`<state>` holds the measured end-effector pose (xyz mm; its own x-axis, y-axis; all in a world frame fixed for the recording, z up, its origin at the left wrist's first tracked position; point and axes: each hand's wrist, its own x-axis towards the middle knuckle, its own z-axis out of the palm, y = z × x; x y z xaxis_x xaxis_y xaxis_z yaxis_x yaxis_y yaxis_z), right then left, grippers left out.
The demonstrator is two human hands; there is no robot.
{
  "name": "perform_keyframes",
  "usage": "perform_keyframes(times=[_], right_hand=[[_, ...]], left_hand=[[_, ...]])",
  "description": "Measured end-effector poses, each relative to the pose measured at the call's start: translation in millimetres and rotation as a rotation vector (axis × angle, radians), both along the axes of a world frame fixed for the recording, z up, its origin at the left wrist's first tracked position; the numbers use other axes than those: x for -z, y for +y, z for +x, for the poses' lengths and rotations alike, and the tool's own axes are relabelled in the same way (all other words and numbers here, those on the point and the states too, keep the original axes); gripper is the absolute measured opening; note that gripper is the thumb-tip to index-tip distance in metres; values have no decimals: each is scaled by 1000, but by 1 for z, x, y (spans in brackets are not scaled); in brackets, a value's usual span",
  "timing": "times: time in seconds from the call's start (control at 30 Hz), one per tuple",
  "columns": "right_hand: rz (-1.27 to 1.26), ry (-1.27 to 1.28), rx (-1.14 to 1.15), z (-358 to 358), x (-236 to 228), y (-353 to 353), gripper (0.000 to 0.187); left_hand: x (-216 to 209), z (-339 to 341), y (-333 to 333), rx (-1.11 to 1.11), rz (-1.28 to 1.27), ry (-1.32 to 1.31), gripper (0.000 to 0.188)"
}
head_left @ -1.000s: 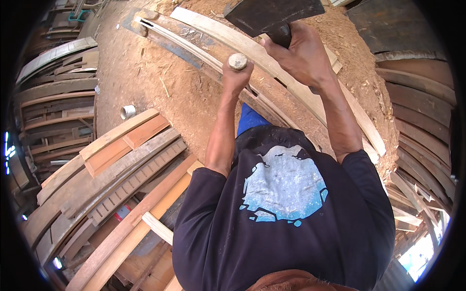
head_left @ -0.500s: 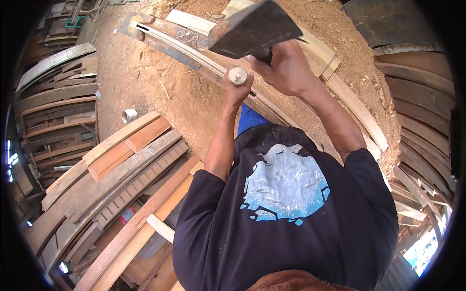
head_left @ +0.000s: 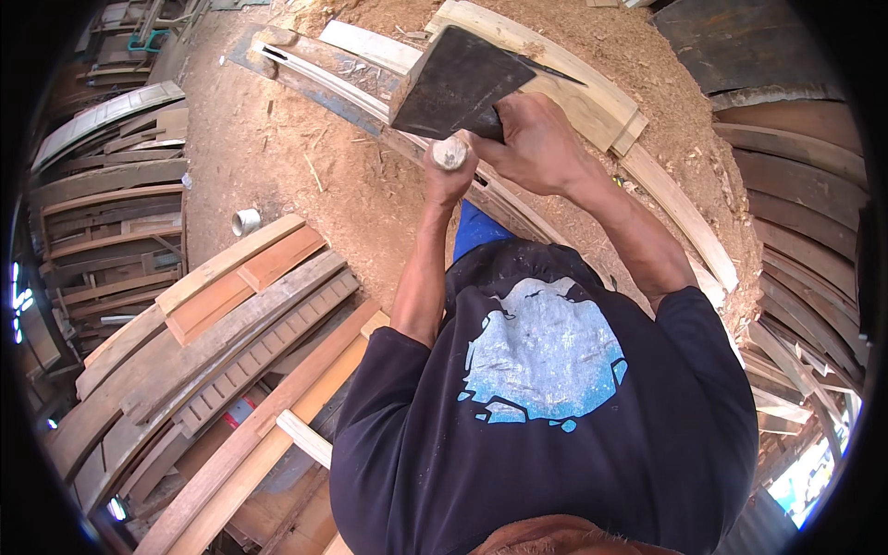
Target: The person stands on a workbench and uses a hand plane to smooth the edges of wooden planks. They repeatedly lift and inspect the planks, then use a chisel and mallet to chip away at the wood. The person also stacks the processed planks on the workbench.
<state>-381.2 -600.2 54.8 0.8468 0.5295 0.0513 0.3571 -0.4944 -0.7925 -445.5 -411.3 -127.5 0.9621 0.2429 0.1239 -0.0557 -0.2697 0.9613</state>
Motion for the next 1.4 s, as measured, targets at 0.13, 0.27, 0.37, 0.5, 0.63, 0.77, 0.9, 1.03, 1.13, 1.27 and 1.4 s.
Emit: perform_keyframes(times=[0.13,0.27,0.37,0.5,0.63,0.77,0.9,1.03,1.13,1.27,1.4], right_hand=[[-244,-110,-161,0,57,5,31],[-403,61,-228,1,52,9,37],[-205,155,-167,-2,30,5,41],[-22,258,-60,5,-16,-4,35],[211,70,44,7,-35,-5,30],[-15,7,-27,6,8,0,29],[-418,42,-150,-6,50,8,31],[-213,19,-119,-12,43,4,29],[-4,-16,-66,-5,4,10,22],[255,-107,21,3,-14,10,19],[-249,12,-100,8,26,11,21]], left_hand=[[-4,-10,0,38,83,56,33],[61,-9,6,-39,117,8,49],[68,1,10,-28,56,-138,42],[1,21,-2,-109,-292,-108,26],[-18,20,-2,-115,-205,55,20],[-35,8,-12,-62,-68,44,17],[-2,-13,-25,-69,-261,83,28],[12,-26,-23,31,-75,4,22],[29,-22,-6,14,-112,-11,16],[-19,6,-12,-64,-131,-91,12],[-19,7,0,75,37,-15,27]])
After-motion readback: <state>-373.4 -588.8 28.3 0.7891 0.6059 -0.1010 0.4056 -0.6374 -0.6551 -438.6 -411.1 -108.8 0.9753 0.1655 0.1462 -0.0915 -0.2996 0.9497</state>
